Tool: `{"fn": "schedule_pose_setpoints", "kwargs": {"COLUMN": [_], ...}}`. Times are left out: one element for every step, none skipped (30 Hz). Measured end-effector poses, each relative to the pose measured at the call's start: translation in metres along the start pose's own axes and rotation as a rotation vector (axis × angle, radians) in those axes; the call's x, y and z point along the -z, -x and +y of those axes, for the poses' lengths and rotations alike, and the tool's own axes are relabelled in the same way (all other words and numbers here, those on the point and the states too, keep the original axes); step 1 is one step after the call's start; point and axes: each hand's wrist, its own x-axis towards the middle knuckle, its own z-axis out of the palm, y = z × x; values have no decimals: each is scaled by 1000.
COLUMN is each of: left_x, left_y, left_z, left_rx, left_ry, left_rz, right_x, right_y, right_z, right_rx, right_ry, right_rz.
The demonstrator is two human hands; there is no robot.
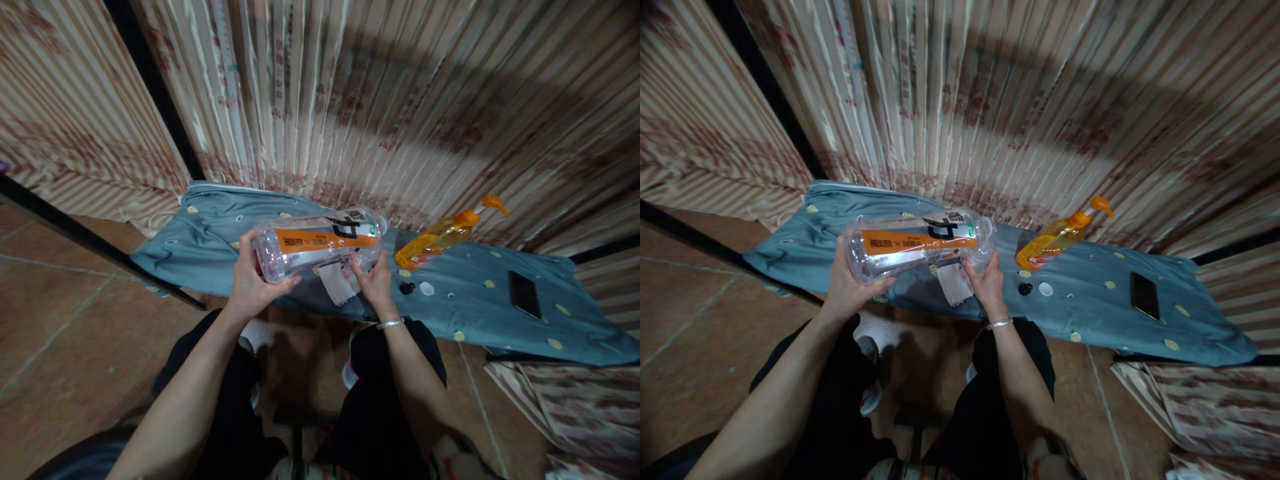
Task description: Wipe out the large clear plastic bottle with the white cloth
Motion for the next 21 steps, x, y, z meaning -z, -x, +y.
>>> {"fn": "schedule_pose_setpoints", "kwargs": {"left_x": [0,0,0,0,0,0,0,0,0,0,0,0,1,1,1,1,1,1,1,1,0], "left_y": [0,0,-1,-1,-1,-1,-1,-1,-1,-1,-1,-1,-1,-1,-1,-1,-1,-1,0,0,0], "left_z": [0,0,1,1,2,2,3,3,4,4,5,5,5,5,5,4,4,3,2,1,1], "left_rx": [2,0,-2,-1,4,13,24,33,37,36,33,28,22,18,14,12,12,14,15,12,5], "left_ry": [0,5,14,23,30,35,35,35,37,40,43,45,46,46,45,42,38,32,25,20,16], "left_rz": [1,3,5,5,3,0,-3,-3,0,5,10,13,14,12,10,9,8,6,4,5,6], "right_x": [0,0,0,1,1,1,1,1,1,1,1,2,2,2,2,2,2,2,2,2,2], "right_y": [0,0,1,1,1,1,1,1,1,1,1,1,1,1,0,0,0,0,0,0,0], "right_z": [0,-1,-1,-1,-2,-2,-2,-2,-2,-3,-3,-3,-3,-3,-3,-3,-3,-3,-4,-3,-3], "right_rx": [1,1,-1,-3,-4,-5,-6,-7,-10,-15,-20,-22,-23,-24,-23,-23,-25,-29,-34,-37,-38], "right_ry": [-6,-11,-14,-16,-17,-17,-15,-13,-10,-6,-2,1,5,6,6,4,1,-2,-4,-7,-11], "right_rz": [3,4,2,-1,-4,-7,-9,-12,-15,-18,-20,-21,-20,-18,-17,-16,-17,-18,-19,-21,-22]}}
